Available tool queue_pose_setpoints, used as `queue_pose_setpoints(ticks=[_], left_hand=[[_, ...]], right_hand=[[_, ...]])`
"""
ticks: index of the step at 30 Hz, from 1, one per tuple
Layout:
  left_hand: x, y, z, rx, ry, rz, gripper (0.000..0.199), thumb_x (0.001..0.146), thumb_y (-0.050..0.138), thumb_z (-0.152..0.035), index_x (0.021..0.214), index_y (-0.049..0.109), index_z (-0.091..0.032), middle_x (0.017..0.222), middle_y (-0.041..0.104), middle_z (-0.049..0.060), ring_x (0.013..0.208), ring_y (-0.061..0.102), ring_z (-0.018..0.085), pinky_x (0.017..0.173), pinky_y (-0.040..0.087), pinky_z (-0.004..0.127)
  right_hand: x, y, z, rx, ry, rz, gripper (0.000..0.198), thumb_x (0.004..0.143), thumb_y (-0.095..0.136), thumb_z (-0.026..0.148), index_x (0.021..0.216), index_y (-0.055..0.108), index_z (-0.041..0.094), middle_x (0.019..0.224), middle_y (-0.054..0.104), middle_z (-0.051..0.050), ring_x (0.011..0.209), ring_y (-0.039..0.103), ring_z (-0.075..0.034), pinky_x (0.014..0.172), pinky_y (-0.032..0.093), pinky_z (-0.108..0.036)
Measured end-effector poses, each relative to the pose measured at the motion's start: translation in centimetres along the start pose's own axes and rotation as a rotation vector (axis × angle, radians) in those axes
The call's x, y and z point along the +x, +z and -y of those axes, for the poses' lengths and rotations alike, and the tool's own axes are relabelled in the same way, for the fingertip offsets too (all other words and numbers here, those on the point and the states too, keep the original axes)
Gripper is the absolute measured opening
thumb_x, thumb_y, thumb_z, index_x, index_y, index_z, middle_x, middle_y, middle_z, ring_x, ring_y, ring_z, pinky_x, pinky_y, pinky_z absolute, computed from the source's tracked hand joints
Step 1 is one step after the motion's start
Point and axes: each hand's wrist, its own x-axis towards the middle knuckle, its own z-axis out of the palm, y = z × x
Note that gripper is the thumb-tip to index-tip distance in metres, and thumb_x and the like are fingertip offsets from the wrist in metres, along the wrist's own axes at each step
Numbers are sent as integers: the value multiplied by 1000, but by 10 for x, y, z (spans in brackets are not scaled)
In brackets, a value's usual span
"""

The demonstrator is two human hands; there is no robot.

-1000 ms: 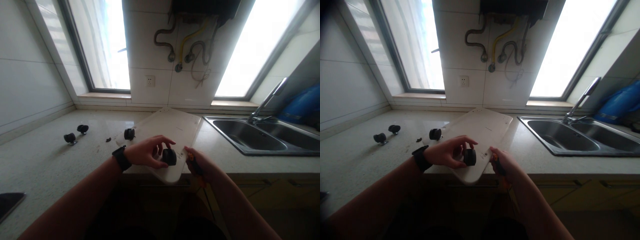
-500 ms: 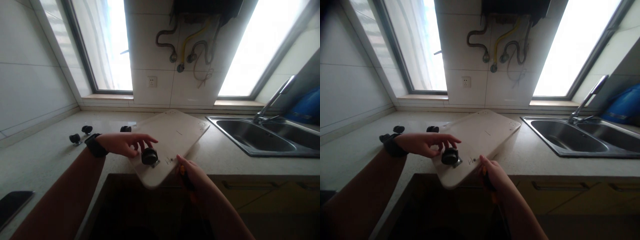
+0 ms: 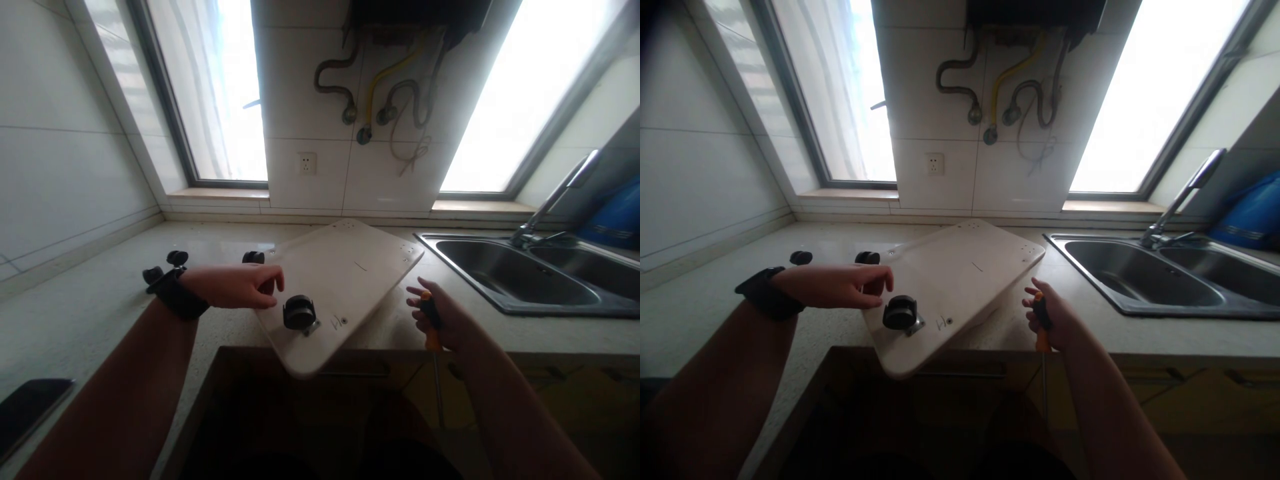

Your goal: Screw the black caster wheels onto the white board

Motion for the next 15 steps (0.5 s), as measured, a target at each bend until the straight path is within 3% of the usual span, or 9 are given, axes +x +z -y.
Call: queue_pose_setpoints(ticks=[3, 5, 10, 15], left_hand=[[-5, 3, 5, 39, -175, 29, 52, 91, 53, -65, 77, 65, -16, 65, 65, 4, 54, 53, 16, 56, 41, 29], [-11, 6, 11, 8, -287, 67, 66, 91, 43, -75, 66, 63, -17, 59, 66, 8, 50, 56, 18, 56, 44, 31], [-21, 17, 27, -118, -497, 92, 78, 82, 40, -87, 69, 69, -16, 65, 73, 14, 59, 68, 26, 60, 50, 35], [-19, 30, 34, -201, -471, 126, 77, 82, 38, -87, 82, 71, -17, 74, 77, 13, 68, 71, 27, 62, 51, 34]], right_hand=[[15, 4, 1, -9, 46, 30, 34, 93, 56, 51, 104, 56, 19, 65, 54, 1, 43, 44, -8, 37, 34, -19], [24, 5, 1, -15, 67, 52, 35, 91, 58, 52, 102, 57, 19, 62, 52, 2, 42, 43, -9, 38, 35, -20], [35, 4, 4, -3, 92, 93, 40, 88, 59, 59, 93, 56, 19, 61, 53, 2, 42, 44, -9, 37, 36, -21], [37, 3, 5, 29, 111, 128, 40, 89, 59, 57, 87, 56, 18, 60, 53, 1, 42, 44, -9, 36, 35, -22]])
